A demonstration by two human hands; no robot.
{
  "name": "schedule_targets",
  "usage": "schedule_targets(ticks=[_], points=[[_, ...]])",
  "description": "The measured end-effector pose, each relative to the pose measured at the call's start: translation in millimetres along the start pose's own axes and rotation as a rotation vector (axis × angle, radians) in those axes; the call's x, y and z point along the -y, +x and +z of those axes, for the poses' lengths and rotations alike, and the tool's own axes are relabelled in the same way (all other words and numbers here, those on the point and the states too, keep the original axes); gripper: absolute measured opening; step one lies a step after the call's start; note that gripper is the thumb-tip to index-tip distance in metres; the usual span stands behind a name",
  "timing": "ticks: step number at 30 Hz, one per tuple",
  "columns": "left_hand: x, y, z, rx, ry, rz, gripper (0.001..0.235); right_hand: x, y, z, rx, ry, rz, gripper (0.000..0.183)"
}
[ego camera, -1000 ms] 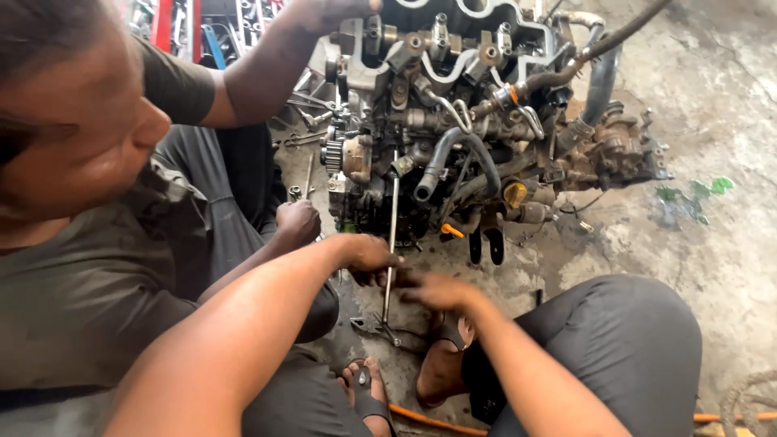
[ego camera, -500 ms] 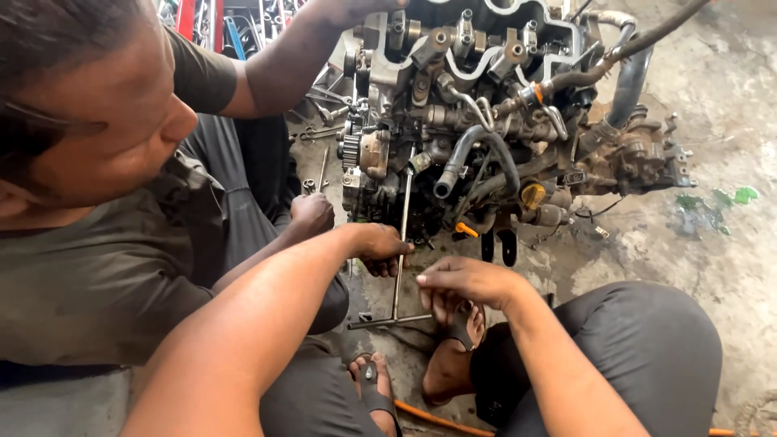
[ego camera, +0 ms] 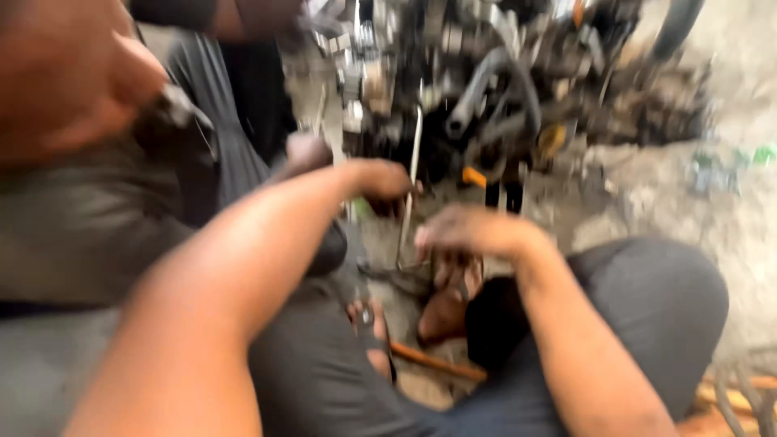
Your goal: The person uses a wrench and pliers to loosen and remove bolts and hoses from a disassembled engine block. They work alongside another person, coordinating to detach components and place them aside.
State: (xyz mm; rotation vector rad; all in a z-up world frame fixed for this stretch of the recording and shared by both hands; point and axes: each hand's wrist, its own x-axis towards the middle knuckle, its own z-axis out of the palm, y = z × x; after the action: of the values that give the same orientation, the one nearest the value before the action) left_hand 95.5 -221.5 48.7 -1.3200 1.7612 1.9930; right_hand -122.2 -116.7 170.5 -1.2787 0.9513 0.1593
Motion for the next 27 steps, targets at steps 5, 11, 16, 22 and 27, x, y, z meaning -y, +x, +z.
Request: schedule_targets(ticks=[5, 11, 16, 22, 27], points=[[-5, -16, 5, -0.02, -0.015, -0.025, 0.05, -45, 43, 3, -0.345, -0.58, 0.011, 0.045], [-8, -14, 6, -0.021, 0.007, -0.019, 0.049, -43, 63, 37, -0.115, -0.605, -0.043, 0.038], [-6, -10, 3, -0.073, 0.072, -0.017, 0.053, -10, 5, 6, -0.094, 0.258, 0.064, 0.052], [-11, -13, 2, -0.042, 0.06, -0.025, 0.051, -81, 73, 19, -0.152, -0.612, -0.085, 0.049], [-15, -9, 3, -0.041, 0.016, -0.04, 0.05, -52, 60, 27, -0.095, -0.554, 0.047, 0.04]])
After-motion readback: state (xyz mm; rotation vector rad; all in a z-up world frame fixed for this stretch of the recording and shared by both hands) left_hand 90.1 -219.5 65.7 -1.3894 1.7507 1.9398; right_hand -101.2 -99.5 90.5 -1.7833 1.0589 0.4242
